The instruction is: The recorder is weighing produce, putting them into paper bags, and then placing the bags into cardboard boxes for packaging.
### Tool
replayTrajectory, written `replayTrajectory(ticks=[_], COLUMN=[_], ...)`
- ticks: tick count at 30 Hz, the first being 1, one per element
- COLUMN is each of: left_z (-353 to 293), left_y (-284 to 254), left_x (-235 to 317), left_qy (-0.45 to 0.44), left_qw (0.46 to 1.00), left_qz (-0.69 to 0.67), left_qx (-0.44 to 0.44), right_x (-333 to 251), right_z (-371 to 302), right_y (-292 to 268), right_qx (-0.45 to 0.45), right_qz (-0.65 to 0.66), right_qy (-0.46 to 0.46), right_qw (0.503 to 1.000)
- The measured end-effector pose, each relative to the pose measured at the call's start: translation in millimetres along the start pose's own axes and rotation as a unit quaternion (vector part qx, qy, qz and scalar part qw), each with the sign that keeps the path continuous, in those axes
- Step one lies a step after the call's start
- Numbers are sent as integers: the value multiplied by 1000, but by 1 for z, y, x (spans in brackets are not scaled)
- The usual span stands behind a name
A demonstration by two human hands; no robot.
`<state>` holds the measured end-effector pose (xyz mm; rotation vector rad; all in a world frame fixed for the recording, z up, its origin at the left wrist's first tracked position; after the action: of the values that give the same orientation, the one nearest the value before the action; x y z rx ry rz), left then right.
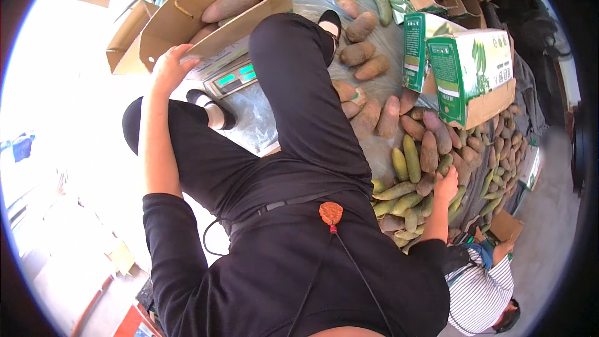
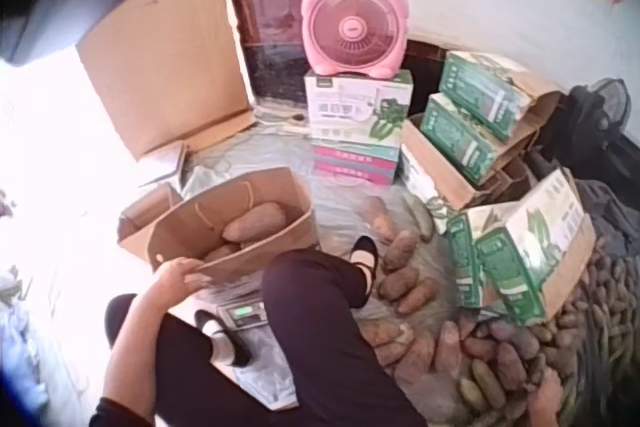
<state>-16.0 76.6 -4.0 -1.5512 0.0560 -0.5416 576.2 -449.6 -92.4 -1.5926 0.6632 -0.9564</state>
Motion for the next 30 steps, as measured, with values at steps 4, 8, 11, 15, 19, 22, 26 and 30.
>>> replayTrajectory(ticks=[4, 8, 11, 15, 19, 22, 26, 30], left_z=[-3, -1, -2, -4, -6, -8, -7, -3], left_y=[-1, -2, -6, -8, -12, -15, -17, -8], left_x=[-1, -2, -5, -4, 1, -2, 1, -5], left_qy=[-14, -41, -34, -45, -59, -52, -57, -50], left_qw=[1000, 999, 999, 999, 997, 998, 997, 997], left_qz=[-8, -14, -14, -29, -44, -43, -51, -55], left_qx=[-5, -22, -13, -9, -18, -12, -19, -27], right_x=[-12, -12, -52, -127, -217, -298, -414, -507], right_z=[-7, 4, 12, 33, 53, 52, 27, 3], right_y=[-49, -68, -106, -176, -243, -293, -342, -334], right_qx=[59, 82, 95, 106, 97, 61, -36, -105], right_qz=[125, 269, 500, 650, 759, 813, 823, 781], right_qy=[11, 0, -31, -64, -141, -203, -287, -360], right_qw=[990, 960, 860, 749, 629, 542, 488, 500])
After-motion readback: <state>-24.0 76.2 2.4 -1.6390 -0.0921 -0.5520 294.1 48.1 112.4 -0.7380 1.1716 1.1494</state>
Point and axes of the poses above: each hand's wrist, its own z-axis towards the middle knuckle, its own y-axis out of the palm, x = y × z, the point moved 10 cm from there along z, towards the middle knuckle, and after that the axes turned 8 degrees about x, right-handed, at the moved point
